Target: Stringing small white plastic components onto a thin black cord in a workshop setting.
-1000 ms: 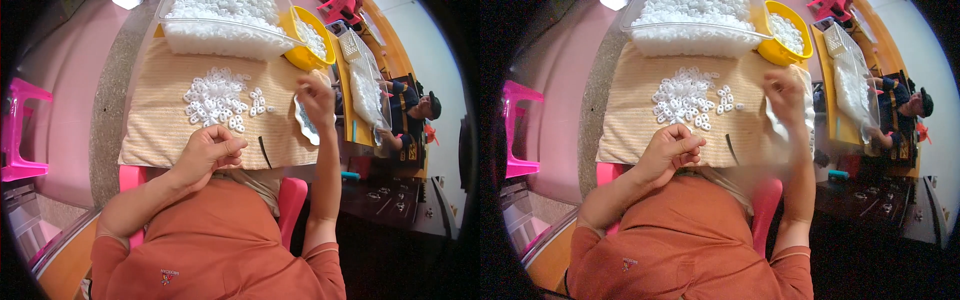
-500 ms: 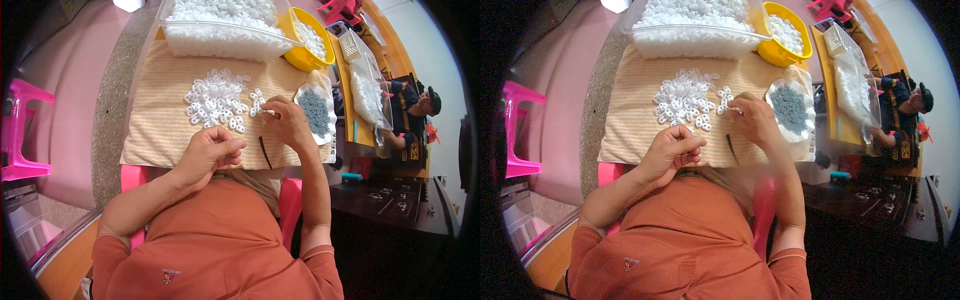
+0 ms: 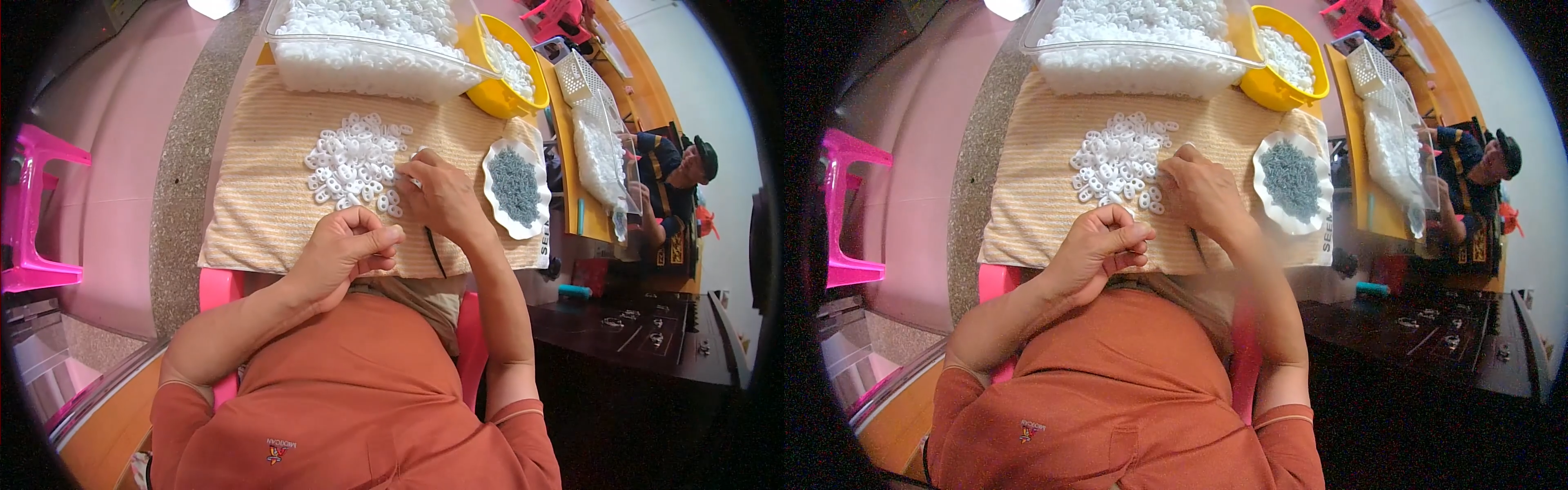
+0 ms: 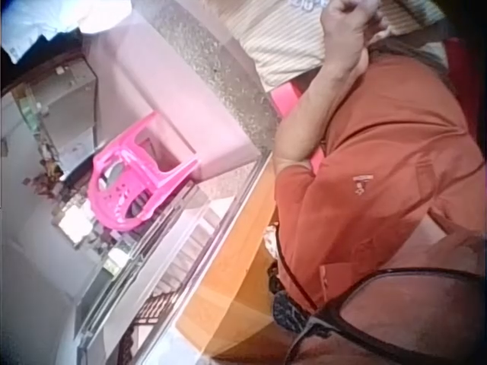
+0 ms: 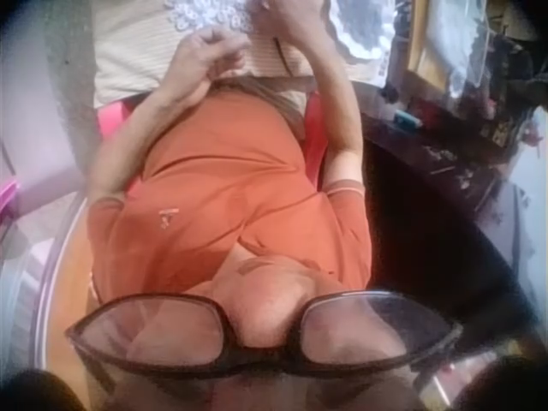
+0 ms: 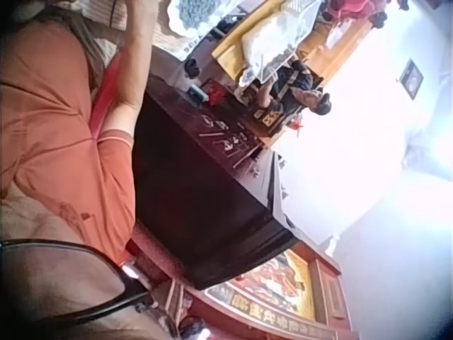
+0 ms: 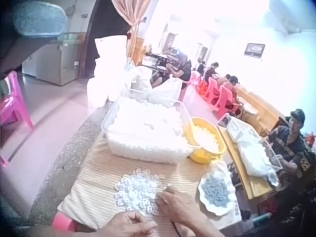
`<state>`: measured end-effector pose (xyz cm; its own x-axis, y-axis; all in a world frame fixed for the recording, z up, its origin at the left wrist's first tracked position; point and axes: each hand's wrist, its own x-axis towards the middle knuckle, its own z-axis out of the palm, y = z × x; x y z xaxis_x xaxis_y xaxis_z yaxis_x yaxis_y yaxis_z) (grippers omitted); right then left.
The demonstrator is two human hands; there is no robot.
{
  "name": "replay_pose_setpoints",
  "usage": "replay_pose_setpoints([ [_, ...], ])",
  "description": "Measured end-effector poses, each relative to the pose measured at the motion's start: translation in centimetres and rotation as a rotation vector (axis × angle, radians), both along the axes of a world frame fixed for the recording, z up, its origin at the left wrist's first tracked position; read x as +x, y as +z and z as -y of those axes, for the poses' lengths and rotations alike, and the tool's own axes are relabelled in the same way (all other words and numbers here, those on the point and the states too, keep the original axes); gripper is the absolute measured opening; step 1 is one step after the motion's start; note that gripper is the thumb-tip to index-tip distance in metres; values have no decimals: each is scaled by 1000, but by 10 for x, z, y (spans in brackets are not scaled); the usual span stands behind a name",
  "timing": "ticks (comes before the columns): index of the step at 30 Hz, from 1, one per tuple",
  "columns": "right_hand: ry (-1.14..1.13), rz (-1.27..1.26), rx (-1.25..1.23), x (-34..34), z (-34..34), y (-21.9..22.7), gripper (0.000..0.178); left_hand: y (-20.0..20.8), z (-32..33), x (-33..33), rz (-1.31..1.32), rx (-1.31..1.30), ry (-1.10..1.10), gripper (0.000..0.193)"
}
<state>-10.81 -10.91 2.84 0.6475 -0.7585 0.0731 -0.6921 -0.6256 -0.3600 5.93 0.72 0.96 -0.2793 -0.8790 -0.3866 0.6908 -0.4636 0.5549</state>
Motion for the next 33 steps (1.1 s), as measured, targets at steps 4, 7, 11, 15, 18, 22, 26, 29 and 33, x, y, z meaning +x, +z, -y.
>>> replay_pose_setpoints([
  [4, -3, -15, -12, 1, 0, -1, 18, -1, 0, -1, -5, -3, 0, 13],
  [7, -8, 24, -32, -3, -1, -6, 17, -1, 0, -1, -3, -1, 0, 14],
  [11, -37, 5, -48, -6, -8, -2, 14, -1, 0, 0, 0, -2, -11, 13],
  [15, -35, 104, 22, -8, -4, 1, 13, -1, -1, 0, 4, -8, -15, 13],
  [18, -65, 206, 23, -15, 16, -4, 14, -2, -1, -2, 3, 0, -17, 13],
  [22, -87, 151, -47, -3, 32, -3, 17, -3, -1, -3, -4, -5, -14, 13],
  [26, -102, -26, -91, 10, 41, -6, 19, -2, -1, -3, -12, 2, -18, 14],
  [29, -115, -46, -81, 15, 44, -9, 18, -1, -1, -2, -17, 2, -15, 14],
  [33, -124, -98, -29, 19, 45, -7, 20, -2, -1, -2, -12, -3, -6, 15],
])
